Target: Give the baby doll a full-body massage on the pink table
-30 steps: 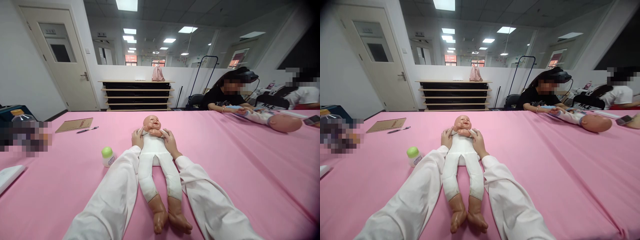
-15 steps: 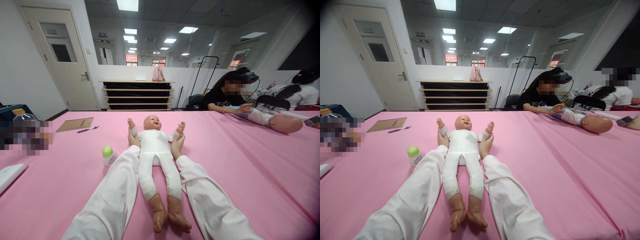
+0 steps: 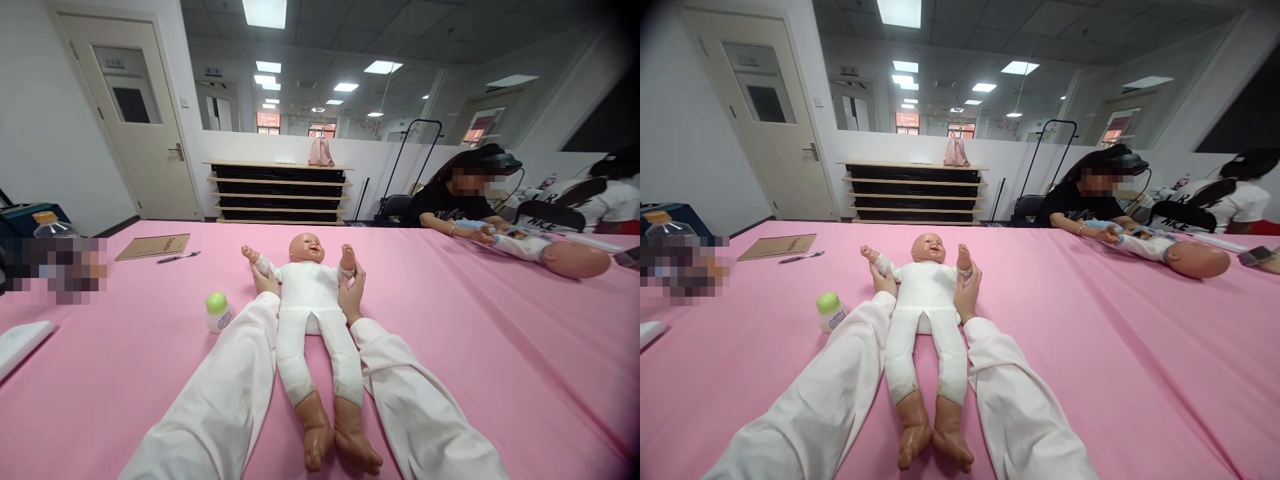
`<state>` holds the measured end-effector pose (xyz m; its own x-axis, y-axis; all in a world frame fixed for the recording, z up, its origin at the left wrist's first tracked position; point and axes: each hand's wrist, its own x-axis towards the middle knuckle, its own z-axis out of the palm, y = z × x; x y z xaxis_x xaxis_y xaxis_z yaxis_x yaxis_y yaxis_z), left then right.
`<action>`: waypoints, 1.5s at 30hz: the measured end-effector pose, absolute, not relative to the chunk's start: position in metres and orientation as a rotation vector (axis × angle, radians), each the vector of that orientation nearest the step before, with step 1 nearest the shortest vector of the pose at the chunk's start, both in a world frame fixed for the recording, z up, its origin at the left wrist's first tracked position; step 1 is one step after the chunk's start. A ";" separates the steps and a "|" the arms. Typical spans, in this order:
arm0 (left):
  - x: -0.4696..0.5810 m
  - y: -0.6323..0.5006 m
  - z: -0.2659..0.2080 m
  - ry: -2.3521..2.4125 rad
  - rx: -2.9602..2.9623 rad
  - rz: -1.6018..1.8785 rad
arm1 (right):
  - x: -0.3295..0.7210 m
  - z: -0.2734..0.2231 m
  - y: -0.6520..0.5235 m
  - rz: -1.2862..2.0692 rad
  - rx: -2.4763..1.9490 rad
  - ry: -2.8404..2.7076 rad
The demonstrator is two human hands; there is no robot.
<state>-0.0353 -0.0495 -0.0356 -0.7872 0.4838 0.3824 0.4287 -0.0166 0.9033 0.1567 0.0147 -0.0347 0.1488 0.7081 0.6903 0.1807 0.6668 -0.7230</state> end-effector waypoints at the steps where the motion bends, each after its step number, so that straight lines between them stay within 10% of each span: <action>1: -0.038 -0.054 -0.039 2.161 0.912 1.991 | 0.157 -0.033 0.013 0.428 -0.778 -1.460; 34: -0.036 -0.055 -0.042 2.375 1.780 1.364 | 0.157 -0.032 0.019 0.313 -0.584 -2.007; 45: -0.038 -0.055 -0.040 2.303 1.294 1.742 | 0.160 -0.042 0.028 0.655 -0.844 -1.352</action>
<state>-0.0378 -0.0546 -0.0401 -0.6653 0.5824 0.4671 0.6079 0.0594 0.7918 0.1598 0.0278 -0.0420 0.1246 0.8186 0.5607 0.0667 0.5569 -0.8279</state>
